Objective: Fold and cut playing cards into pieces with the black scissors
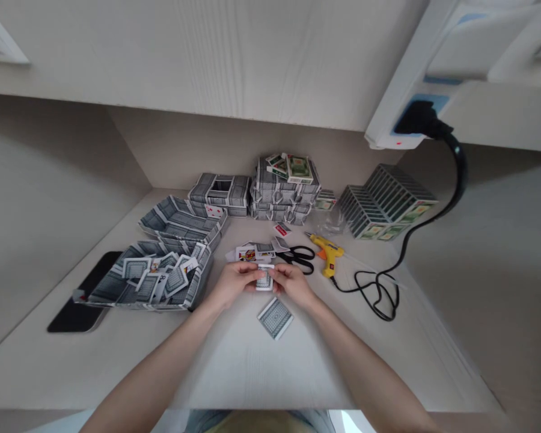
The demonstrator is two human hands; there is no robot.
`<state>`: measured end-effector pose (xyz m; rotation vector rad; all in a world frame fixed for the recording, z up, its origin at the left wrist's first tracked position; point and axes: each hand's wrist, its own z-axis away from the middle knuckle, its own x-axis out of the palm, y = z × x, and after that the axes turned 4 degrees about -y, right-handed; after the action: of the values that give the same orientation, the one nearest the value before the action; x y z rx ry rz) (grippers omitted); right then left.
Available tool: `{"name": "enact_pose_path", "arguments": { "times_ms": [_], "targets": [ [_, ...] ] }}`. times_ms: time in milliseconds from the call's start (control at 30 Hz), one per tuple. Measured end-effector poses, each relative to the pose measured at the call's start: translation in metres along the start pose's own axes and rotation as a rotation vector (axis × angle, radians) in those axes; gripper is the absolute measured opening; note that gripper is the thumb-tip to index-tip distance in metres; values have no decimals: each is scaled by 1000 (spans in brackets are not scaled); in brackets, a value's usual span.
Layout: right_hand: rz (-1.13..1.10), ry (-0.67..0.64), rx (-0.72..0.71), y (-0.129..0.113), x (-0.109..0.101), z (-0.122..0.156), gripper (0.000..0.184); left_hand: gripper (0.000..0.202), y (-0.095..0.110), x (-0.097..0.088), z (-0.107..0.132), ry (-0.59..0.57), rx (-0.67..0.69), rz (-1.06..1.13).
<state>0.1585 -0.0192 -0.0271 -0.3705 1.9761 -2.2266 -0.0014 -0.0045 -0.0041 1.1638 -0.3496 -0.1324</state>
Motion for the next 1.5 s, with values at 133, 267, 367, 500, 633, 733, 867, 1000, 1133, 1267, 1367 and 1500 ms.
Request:
{"name": "enact_pose_path", "arguments": {
  "times_ms": [133, 267, 367, 500, 633, 733, 867, 1000, 1133, 1267, 1367, 1500],
  "targets": [
    [12, -18, -2, 0, 0, 0, 36, 32, 2, 2, 1, 17, 1, -18],
    [14, -40, 10, 3, 0, -1, 36, 31, 2, 3, 1, 75, 23, -34],
    [5, -56, 21, 5, -1, -2, 36, 31, 1, 4, 2, 77, 28, -29],
    [36, -60, 13, 5, -3, -2, 36, 29, 0, 4, 2, 60, 24, -33],
    [103, -55, 2, 4, -3, -2, 36, 24, 0, 4, 2, 48, 20, -29],
    [135, -43, -15, 3, -3, -1, 37, 22, 1, 4, 2, 51, 22, -45],
    [105, -72, -20, 1, -1, 2, 36, 22, 3, 3, 2, 43, 39, -106],
    [13, -108, 2, 1, 0, 2, 34, 25, 3, 1, 1, 27, 101, -188],
    [-83, -116, 1, 2, 6, 1, 31, 27, -1, 2, 1, 97, 247, -388],
    [-111, -112, -21, -1, 13, 3, 33, 35, -8, 8, 2, 215, 348, -579],
    [-101, -115, -27, -2, 15, 5, 34, 40, -11, 10, 4, 172, 267, -576],
    [-104, -123, -18, 0, 14, 5, 35, 41, -12, 9, 5, 109, 203, -647]
  ]
}}
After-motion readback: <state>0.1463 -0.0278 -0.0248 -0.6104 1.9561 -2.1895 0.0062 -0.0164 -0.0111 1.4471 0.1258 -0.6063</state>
